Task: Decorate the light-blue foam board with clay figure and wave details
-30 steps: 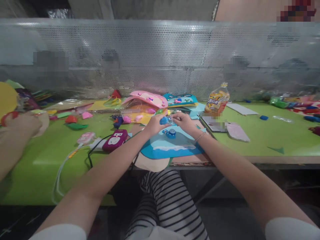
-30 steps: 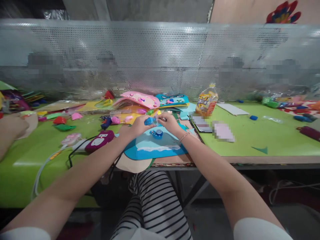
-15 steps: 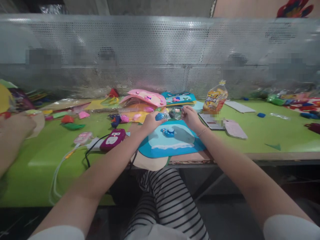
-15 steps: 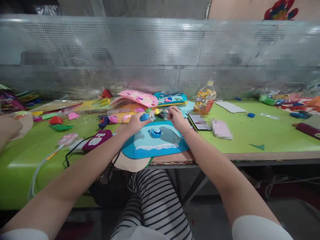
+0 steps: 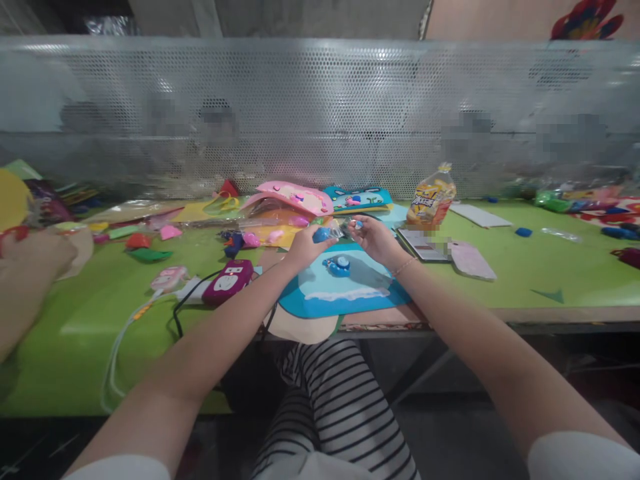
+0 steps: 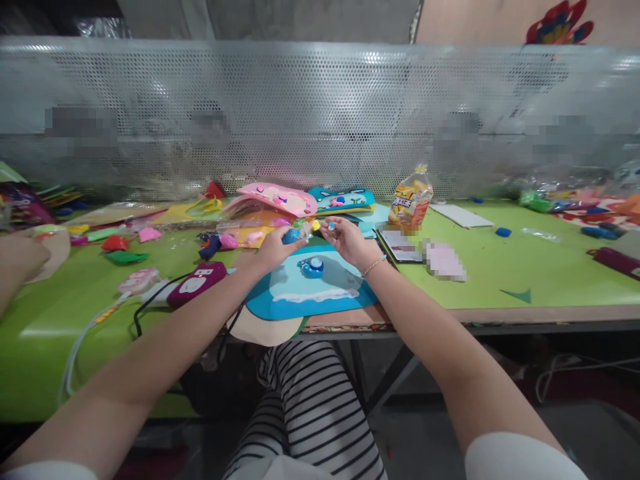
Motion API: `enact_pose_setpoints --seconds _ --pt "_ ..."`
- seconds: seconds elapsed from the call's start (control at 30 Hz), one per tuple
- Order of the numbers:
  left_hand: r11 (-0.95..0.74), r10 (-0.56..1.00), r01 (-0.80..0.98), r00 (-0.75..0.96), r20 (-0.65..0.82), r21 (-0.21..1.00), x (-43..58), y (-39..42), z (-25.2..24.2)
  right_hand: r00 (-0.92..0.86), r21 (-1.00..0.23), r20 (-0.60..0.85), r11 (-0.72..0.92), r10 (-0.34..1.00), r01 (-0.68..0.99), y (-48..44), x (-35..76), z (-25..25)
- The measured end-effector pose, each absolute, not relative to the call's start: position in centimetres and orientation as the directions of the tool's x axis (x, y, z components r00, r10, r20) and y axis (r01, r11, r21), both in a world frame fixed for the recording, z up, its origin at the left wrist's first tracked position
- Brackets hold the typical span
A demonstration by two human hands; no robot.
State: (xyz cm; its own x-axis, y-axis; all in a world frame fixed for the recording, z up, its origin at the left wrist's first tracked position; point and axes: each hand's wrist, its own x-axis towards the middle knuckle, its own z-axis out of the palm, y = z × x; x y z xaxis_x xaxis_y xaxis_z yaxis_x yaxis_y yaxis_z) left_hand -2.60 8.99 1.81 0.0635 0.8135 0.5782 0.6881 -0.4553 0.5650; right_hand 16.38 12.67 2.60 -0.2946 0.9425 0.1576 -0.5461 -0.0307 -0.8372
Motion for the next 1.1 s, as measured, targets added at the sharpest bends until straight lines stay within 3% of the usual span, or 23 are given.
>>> enact_pose_setpoints --seconds 0.27,0.47,0.57,0.63,0.77,0.83,0.93,1.0,1.1 --pt "-0.428 0.833 0.708 0.069 0.548 0.562 -2.6 8.9 1.9 -0.293 -0.887 0.299 0.152 0.908 -0.435 13.5 16.1 1.4" --pt "-0.460 0.841 0.655 0.106 0.530 0.599 -2.5 8.8 1.8 -0.318 -0.903 0.291 0.149 0.902 -0.403 13.8 16.0 1.0" --pt "-0.481 0.847 0.574 0.110 0.520 0.662 -2.2 8.7 1.8 -0.374 -0.903 0.331 0.175 0.866 -0.392 13.7 15.8 0.9" --pt "-0.470 0.879 0.420 0.140 0.456 0.776 -2.0 8.5 2.0 -0.391 -0.910 0.370 0.244 0.843 -0.336 13.5 15.7 0.8" --pt "-0.156 0.921 -0.016 0.360 0.152 0.988 -1.8 7.7 2.6 -0.400 -0.861 0.503 0.482 0.766 -0.161 12.8 15.8 1.0" --pt "0.010 0.880 -0.091 0.474 0.035 0.996 -1.9 7.5 2.6 -0.449 -0.837 0.521 0.536 0.726 -0.104 12.2 15.9 1.2" --pt "0.062 0.838 -0.098 0.545 0.002 0.993 -2.1 7.8 2.2 -0.501 -0.819 0.506 0.574 0.703 -0.022 11.6 15.8 1.5" --pt "0.015 0.857 -0.069 0.515 0.023 0.997 -2.0 8.2 1.9 -0.507 -0.790 0.512 0.612 0.694 0.040 11.4 15.6 1.6" --pt "-0.142 0.939 0.018 0.318 0.129 0.990 -1.7 8.7 1.5 -0.489 -0.754 0.526 0.648 0.695 0.110 11.5 15.4 1.4"
